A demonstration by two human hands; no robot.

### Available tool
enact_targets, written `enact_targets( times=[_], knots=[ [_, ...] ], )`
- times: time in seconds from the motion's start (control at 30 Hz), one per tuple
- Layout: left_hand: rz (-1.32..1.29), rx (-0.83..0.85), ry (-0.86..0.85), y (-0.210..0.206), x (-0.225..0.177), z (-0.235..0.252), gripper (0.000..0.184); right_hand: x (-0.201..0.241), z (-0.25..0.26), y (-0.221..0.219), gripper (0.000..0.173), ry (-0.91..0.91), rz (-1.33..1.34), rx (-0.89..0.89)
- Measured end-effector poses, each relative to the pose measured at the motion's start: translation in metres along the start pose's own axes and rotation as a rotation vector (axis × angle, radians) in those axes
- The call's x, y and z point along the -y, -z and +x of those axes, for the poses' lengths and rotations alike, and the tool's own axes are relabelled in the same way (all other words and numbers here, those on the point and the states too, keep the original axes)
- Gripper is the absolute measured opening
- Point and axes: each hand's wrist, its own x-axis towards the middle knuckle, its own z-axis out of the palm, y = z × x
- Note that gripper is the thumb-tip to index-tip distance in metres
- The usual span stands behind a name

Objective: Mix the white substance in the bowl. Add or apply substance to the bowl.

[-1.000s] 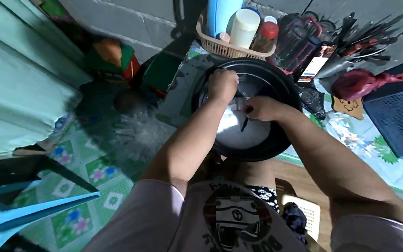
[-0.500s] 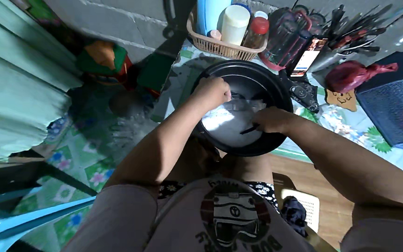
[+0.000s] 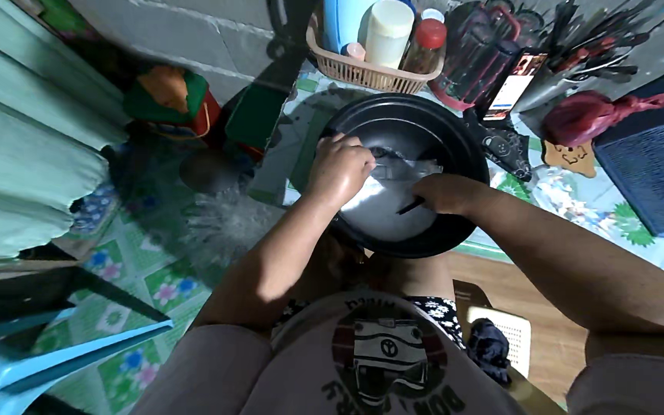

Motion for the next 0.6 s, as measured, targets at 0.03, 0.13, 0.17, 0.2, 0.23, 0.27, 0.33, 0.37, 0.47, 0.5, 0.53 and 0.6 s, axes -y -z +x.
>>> enact_targets(
  times=[0.03,0.13,0.17,0.2,0.23,0.27,0.33,0.37,0.47,0.5,0.53,0.6],
  knots=[
    [0.004,-0.006,0.018,0.0,0.0,-0.002,0.018,-0.004,-0.001,-0.002,0.011,-0.005,-0.067,-0.021],
    [0.006,-0.036,0.083,-0.002,-0.004,-0.01,0.019,-0.001,-0.001,-0.006,0.009,-0.013,-0.13,-0.017],
    [0.006,-0.048,0.107,-0.003,-0.006,-0.012,0.018,0.004,0.001,-0.009,0.011,0.004,-0.118,0.004],
    [0.004,-0.057,0.126,-0.003,-0.007,-0.014,0.018,0.01,0.004,-0.012,0.012,0.038,-0.106,0.011],
    [0.005,-0.064,0.137,-0.003,-0.009,-0.014,0.018,0.015,0.008,-0.015,0.013,0.077,-0.095,0.014],
    [0.008,-0.061,0.143,-0.003,-0.009,-0.014,0.019,0.022,0.013,-0.016,0.015,0.108,-0.083,0.025],
    [0.006,-0.045,0.135,-0.001,-0.009,-0.012,0.019,0.035,0.019,-0.014,0.017,0.15,-0.018,0.045],
    [-0.007,-0.032,0.125,0.0,-0.009,-0.01,0.019,0.039,0.02,-0.012,0.017,0.162,0.027,0.056],
    [-0.095,0.033,0.14,0.008,-0.008,0.002,0.018,0.039,0.023,-0.005,0.017,0.208,0.16,0.048],
    [-0.122,0.05,0.151,0.01,-0.006,0.008,0.018,0.035,0.024,-0.005,0.017,0.23,0.205,0.011],
    [-0.146,0.063,0.154,0.01,-0.003,0.013,0.017,0.031,0.023,-0.004,0.017,0.239,0.238,-0.018],
    [-0.188,0.119,0.154,0.008,0.003,0.024,0.018,0.028,0.014,0.007,0.019,0.201,0.248,-0.001]
  ],
)
